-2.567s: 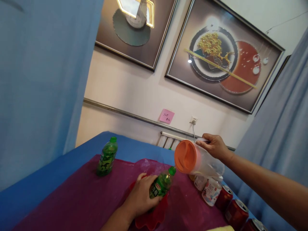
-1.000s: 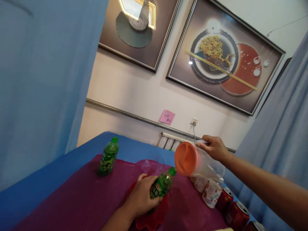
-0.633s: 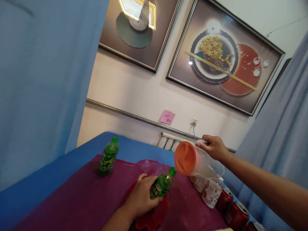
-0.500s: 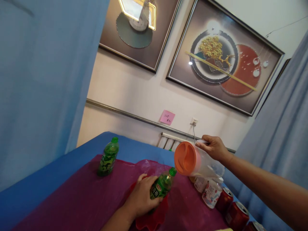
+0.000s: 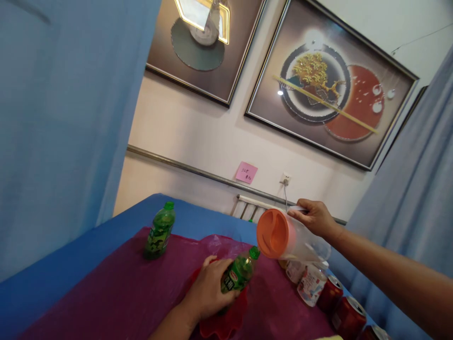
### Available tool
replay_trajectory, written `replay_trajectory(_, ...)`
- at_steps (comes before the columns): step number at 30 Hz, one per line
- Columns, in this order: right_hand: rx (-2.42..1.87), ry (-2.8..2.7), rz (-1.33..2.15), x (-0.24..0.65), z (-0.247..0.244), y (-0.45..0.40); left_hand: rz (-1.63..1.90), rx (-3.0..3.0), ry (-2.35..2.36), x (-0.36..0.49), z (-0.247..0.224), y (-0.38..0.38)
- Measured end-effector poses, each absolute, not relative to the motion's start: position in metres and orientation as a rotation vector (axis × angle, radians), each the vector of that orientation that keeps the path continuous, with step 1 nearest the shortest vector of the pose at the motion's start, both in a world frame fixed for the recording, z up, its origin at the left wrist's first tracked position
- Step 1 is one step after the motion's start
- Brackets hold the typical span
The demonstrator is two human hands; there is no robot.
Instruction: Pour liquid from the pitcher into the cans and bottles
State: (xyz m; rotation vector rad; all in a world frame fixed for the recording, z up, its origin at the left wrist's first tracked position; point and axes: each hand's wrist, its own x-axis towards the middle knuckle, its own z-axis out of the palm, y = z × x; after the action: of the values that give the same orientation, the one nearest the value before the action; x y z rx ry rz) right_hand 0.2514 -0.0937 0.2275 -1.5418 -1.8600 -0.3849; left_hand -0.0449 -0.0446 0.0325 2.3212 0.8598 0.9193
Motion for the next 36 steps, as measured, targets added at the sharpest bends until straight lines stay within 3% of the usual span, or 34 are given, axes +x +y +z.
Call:
replay_trajectory(21, -1.511, -1.76, -0.344, 0.258, 0.207, -0.091, 0.939, 2.293, 0.842, -0.045, 0.028, -0.041)
replay_trajectory(27, -1.444, -1.45, -0.256, 0.271, 0.168, -0.093, 0.986, 2.273, 0.931, -0.044, 0.022, -0.038)
replay_trajectory(33, -1.451, -0.995, -0.027, 0.279, 0.098, -0.087, 1.105, 2.174, 1.02, -0.04, 0.012, -0.027)
replay_trajectory(36, -1.438, -1.062, 0.01, 0.276, 0.062, -0.08, 1.14, 2.092, 0.997, -0.039, 0.011, -0.023)
